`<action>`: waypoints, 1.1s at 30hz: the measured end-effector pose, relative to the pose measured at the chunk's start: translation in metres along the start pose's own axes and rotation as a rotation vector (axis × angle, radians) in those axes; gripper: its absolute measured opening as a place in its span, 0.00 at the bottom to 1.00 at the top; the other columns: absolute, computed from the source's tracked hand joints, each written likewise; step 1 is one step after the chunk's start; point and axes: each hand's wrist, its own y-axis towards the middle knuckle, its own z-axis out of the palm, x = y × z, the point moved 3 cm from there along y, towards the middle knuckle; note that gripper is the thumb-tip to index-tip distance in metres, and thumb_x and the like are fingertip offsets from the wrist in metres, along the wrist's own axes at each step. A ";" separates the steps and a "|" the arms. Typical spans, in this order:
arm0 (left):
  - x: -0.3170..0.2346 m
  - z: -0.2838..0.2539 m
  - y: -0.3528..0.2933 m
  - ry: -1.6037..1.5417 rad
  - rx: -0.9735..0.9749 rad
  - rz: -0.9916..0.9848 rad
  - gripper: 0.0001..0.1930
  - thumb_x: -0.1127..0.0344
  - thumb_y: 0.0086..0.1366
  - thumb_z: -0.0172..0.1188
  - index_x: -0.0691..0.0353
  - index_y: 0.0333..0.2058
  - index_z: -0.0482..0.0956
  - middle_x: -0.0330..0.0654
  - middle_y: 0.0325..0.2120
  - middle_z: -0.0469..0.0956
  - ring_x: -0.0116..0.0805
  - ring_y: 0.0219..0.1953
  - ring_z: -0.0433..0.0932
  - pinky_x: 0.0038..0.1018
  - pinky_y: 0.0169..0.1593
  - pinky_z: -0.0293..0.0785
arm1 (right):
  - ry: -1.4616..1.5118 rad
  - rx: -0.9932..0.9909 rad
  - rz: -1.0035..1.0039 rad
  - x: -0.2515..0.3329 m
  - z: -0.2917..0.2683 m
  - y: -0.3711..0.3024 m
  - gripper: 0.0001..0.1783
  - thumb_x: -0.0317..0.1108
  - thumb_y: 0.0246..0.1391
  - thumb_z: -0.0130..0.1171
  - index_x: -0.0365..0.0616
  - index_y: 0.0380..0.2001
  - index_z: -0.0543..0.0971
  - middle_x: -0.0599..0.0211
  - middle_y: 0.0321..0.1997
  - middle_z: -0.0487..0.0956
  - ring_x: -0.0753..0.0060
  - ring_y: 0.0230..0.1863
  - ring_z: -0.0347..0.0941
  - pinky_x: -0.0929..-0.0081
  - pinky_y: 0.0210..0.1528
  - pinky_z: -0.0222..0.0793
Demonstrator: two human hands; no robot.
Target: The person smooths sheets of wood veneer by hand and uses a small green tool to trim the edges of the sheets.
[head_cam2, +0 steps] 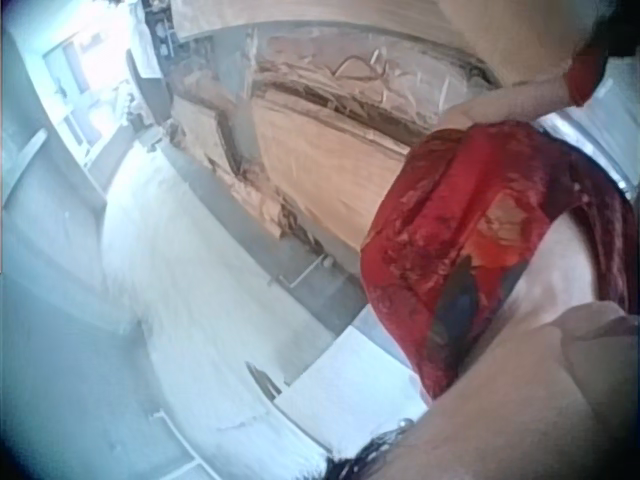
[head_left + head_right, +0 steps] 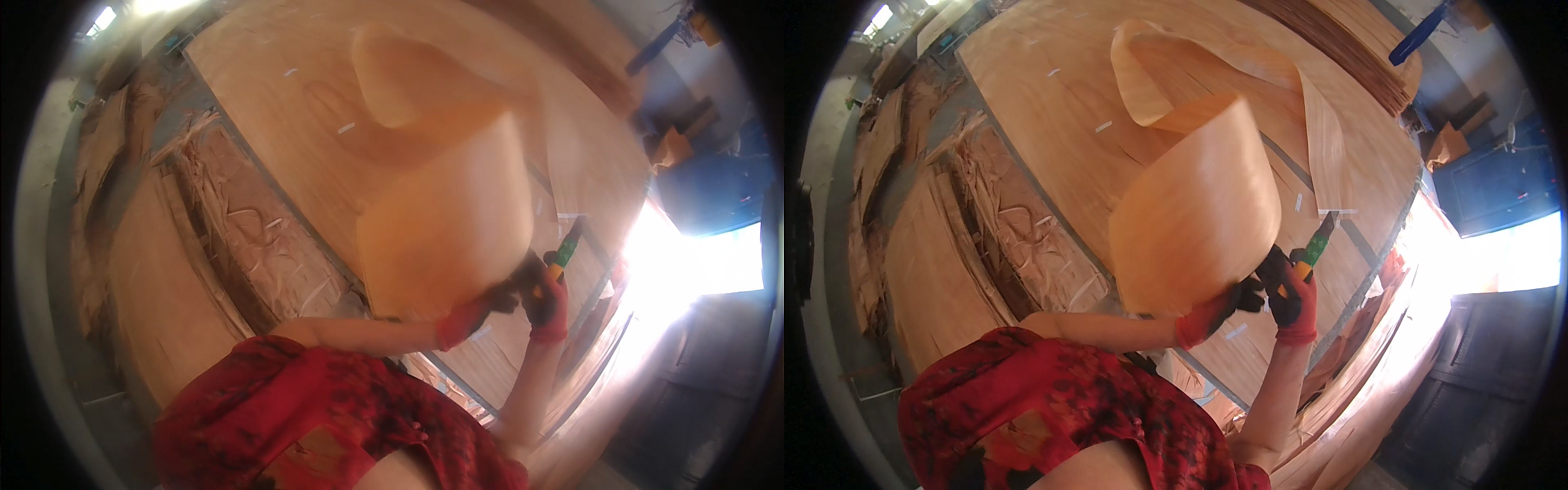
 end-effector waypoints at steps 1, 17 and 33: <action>0.002 0.003 -0.008 0.081 0.071 -0.031 0.26 0.64 0.75 0.50 0.64 0.67 0.57 0.41 0.52 0.70 0.26 0.53 0.69 0.25 0.59 0.69 | 0.021 -0.002 0.023 0.003 0.012 0.002 0.16 0.27 0.63 0.55 0.44 0.52 0.69 0.61 0.44 0.78 0.62 0.48 0.79 0.65 0.50 0.76; -0.356 0.015 0.056 1.459 0.406 0.010 0.17 0.69 0.70 0.57 0.61 0.56 0.76 0.39 0.47 0.82 0.23 0.47 0.77 0.26 0.54 0.74 | -1.393 -0.247 0.198 0.189 0.001 -0.035 0.14 0.18 0.45 0.54 0.42 0.37 0.75 0.73 0.30 0.73 0.79 0.31 0.68 0.78 0.34 0.66; -0.630 -0.201 0.380 2.740 -0.378 -0.024 0.23 0.67 0.62 0.54 0.58 0.57 0.72 0.44 0.61 0.67 0.50 0.63 0.65 0.51 0.62 0.63 | -2.052 -0.728 0.281 0.165 0.045 -0.014 0.09 0.20 0.51 0.57 0.44 0.35 0.74 0.56 0.30 0.78 0.53 0.34 0.77 0.64 0.37 0.69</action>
